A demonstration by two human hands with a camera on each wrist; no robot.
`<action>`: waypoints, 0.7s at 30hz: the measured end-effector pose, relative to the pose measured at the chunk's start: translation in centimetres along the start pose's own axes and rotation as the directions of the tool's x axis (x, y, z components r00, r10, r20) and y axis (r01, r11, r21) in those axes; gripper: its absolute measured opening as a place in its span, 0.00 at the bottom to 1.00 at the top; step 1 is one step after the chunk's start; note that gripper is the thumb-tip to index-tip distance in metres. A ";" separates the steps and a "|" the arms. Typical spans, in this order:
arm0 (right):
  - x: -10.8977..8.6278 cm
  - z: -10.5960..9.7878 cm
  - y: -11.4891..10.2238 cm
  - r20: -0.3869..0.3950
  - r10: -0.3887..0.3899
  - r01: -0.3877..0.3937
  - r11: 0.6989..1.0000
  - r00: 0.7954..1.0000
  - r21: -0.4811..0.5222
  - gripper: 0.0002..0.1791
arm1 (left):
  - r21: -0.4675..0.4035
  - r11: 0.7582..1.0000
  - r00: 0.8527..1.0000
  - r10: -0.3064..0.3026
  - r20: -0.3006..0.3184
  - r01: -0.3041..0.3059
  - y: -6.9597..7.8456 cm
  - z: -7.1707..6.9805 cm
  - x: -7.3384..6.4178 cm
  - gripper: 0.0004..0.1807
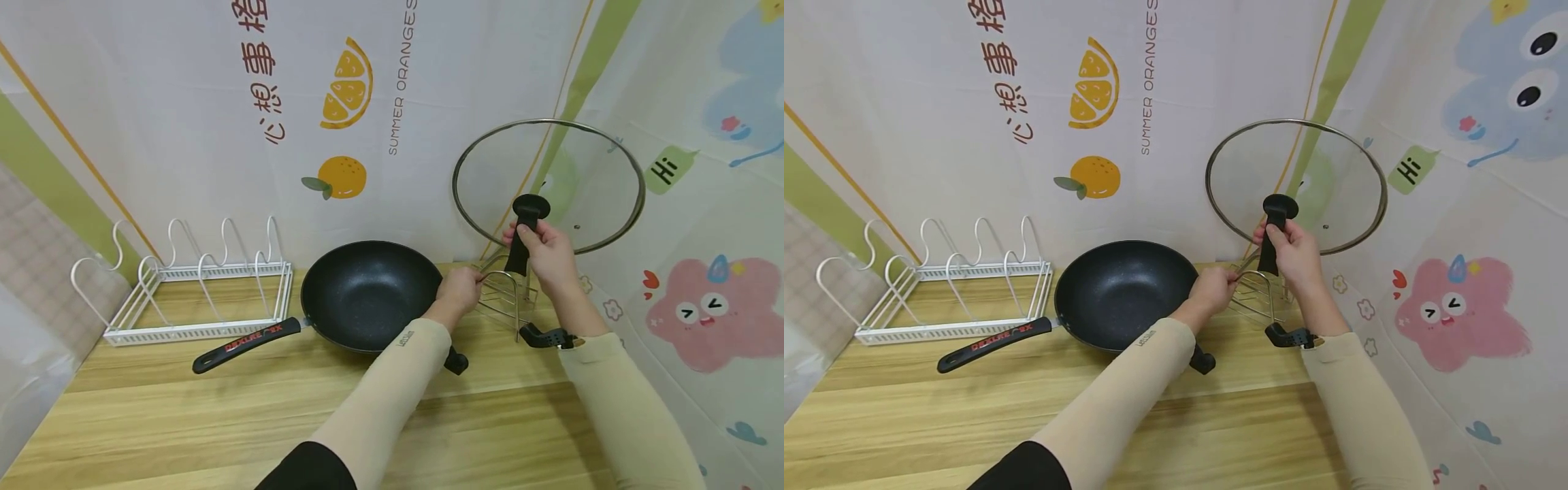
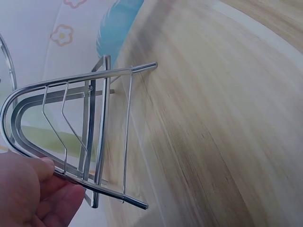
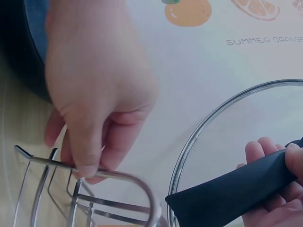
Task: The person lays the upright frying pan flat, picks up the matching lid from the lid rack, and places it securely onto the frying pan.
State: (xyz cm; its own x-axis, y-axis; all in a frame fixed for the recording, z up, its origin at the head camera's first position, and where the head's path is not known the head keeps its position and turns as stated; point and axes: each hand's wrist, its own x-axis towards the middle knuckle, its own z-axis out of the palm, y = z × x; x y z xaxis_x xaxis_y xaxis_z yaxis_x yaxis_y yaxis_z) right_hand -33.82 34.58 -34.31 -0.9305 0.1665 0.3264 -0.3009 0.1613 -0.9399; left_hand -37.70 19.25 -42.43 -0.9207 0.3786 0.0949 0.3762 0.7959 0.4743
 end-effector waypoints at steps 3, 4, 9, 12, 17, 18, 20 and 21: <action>0.0 0.2 -0.5 -0.001 -0.010 0.010 0.999 1.000 0.034 0.22 | -0.002 1.000 1.000 -0.003 0.005 0.003 0.0 0.0 -0.1 0.15; 0.0 0.2 -0.6 -0.001 -0.013 0.013 0.999 1.000 0.037 0.22 | -0.005 1.000 1.000 -0.007 0.013 0.007 0.0 0.0 0.0 0.15; -0.3 0.4 -1.3 -0.001 -0.023 0.023 0.997 1.000 0.068 0.20 | -0.008 1.000 0.998 -0.001 0.056 0.002 -0.7 0.8 1.2 0.14; -0.5 0.4 -1.6 0.006 -0.034 0.033 0.996 0.999 0.081 0.17 | 0.008 1.000 0.997 0.011 0.072 -0.012 -1.0 0.8 1.4 0.14; -0.7 0.4 -2.1 0.015 -0.035 0.034 0.994 0.999 0.104 0.12 | 0.001 0.999 0.998 0.036 0.043 -0.036 -1.0 -1.2 0.0 0.16; -0.7 0.4 -2.3 0.014 -0.035 0.033 0.994 0.999 0.101 0.11 | -0.007 0.999 0.999 0.044 0.028 -0.044 -1.0 -1.5 -0.3 0.16; -0.8 0.3 -2.5 0.012 -0.029 0.027 0.995 1.000 0.100 0.11 | -0.035 0.998 0.998 0.056 0.017 -0.055 -1.1 -2.3 -0.9 0.18; -0.8 0.3 -2.6 0.009 -0.025 0.024 0.995 1.000 0.092 0.11 | -0.052 0.997 0.998 0.064 0.022 -0.063 -1.2 -2.7 -1.1 0.19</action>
State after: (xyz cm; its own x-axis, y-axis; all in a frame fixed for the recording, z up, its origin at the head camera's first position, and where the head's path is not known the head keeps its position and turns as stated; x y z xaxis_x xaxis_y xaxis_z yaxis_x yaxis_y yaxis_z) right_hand -32.36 33.76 -32.20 -0.9246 0.1535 0.3487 -0.3409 0.0753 -0.9371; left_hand -37.39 16.57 -40.76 -0.8922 0.4392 0.1054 0.4273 0.7448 0.5125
